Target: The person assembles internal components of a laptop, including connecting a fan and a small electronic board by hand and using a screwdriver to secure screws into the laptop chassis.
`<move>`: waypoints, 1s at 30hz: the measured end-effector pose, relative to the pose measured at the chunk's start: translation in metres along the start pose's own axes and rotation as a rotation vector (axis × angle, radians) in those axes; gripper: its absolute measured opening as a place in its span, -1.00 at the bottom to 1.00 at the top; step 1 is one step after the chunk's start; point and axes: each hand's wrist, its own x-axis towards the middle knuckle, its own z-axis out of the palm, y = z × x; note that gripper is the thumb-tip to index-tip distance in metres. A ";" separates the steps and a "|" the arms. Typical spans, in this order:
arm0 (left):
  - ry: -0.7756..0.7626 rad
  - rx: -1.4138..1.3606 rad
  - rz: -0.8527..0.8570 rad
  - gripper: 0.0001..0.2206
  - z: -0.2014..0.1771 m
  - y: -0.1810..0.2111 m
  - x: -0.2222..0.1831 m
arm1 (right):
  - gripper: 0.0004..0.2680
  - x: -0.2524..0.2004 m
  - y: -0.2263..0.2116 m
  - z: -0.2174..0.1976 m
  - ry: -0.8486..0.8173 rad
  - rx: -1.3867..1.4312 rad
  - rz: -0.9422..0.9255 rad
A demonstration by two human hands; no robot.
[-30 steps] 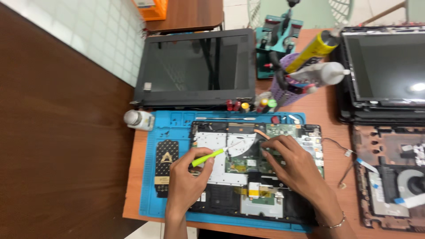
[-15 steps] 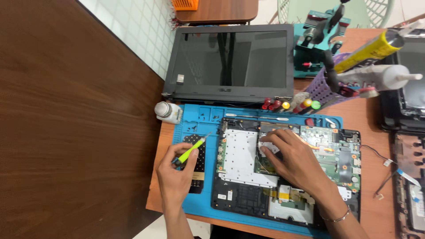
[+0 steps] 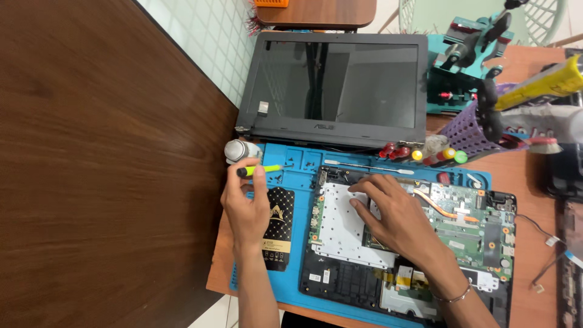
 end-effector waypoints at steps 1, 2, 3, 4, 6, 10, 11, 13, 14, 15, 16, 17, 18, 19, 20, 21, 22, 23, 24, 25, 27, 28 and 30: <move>0.009 0.036 0.013 -0.82 0.002 -0.003 0.001 | -0.84 0.001 0.000 0.001 -0.005 0.005 0.011; 0.019 0.071 0.026 -0.83 0.004 -0.006 0.001 | -0.83 0.003 -0.001 0.002 -0.009 0.010 0.022; 0.026 0.107 0.039 -0.84 0.005 -0.009 0.001 | -0.84 0.004 0.000 0.003 -0.014 0.014 0.028; 0.031 0.123 0.081 -0.84 0.006 -0.011 0.002 | -0.84 0.005 0.000 0.003 -0.018 0.017 0.034; 0.036 0.156 0.160 -0.85 0.007 -0.014 0.001 | -0.84 0.006 0.002 0.004 -0.011 0.019 0.023; 0.009 0.127 0.072 -0.84 0.008 -0.016 0.005 | -0.85 0.006 0.004 0.005 0.029 0.019 -0.008; 0.006 0.130 0.053 -0.84 0.008 -0.016 0.004 | -0.85 0.005 0.004 0.005 0.036 0.022 -0.004; 0.003 0.137 0.017 -0.84 0.008 -0.017 0.004 | -0.85 0.006 0.005 0.005 0.005 0.032 0.051; 0.004 0.142 0.000 -0.84 0.008 -0.018 0.003 | -0.85 0.007 0.005 0.005 -0.010 0.037 0.078; 0.005 0.147 -0.018 -0.83 0.008 -0.019 0.003 | -0.85 0.007 0.005 0.005 -0.001 0.040 0.066; 0.007 0.138 -0.018 -0.83 0.008 -0.020 0.002 | -0.85 0.007 0.005 0.005 0.008 0.043 0.054; 0.010 0.129 -0.017 -0.83 0.008 -0.021 0.002 | -0.85 0.007 0.005 0.005 0.018 0.046 0.041; 0.012 0.120 -0.015 -0.82 0.007 -0.021 0.002 | -0.85 0.007 0.005 0.005 0.015 0.047 0.038; 0.016 0.092 -0.060 -0.82 0.007 -0.020 0.002 | -0.85 0.007 0.005 0.005 0.013 0.046 0.037; 0.020 0.064 -0.105 -0.82 0.006 -0.020 0.002 | -0.85 0.006 0.006 0.005 0.011 0.046 0.035; 0.024 0.037 -0.149 -0.81 0.006 -0.019 0.002 | -0.85 0.006 0.006 0.004 0.021 0.047 0.023; 0.031 0.009 -0.147 -0.81 0.006 -0.019 0.002 | -0.85 0.005 0.006 0.004 0.030 0.048 0.010; 0.040 -0.018 -0.145 -0.81 0.006 -0.018 0.002 | -0.85 0.005 0.006 0.004 0.040 0.050 -0.004; 0.049 -0.045 -0.143 -0.81 0.006 -0.018 0.002 | -0.85 0.005 0.006 0.004 0.029 0.056 0.013; 0.047 -0.058 -0.152 -0.81 0.005 -0.018 0.001 | -0.85 0.005 0.006 0.004 0.017 0.062 0.031; 0.043 -0.084 -0.168 -0.81 0.004 -0.017 0.001 | -0.85 0.004 0.006 0.004 0.008 0.071 0.048; 0.045 -0.134 -0.173 -0.82 0.004 -0.016 0.001 | -0.85 0.004 0.005 0.003 0.011 0.073 0.046; 0.046 -0.238 -0.186 -0.82 0.004 -0.013 -0.002 | -0.84 0.002 0.004 0.003 0.008 0.097 0.069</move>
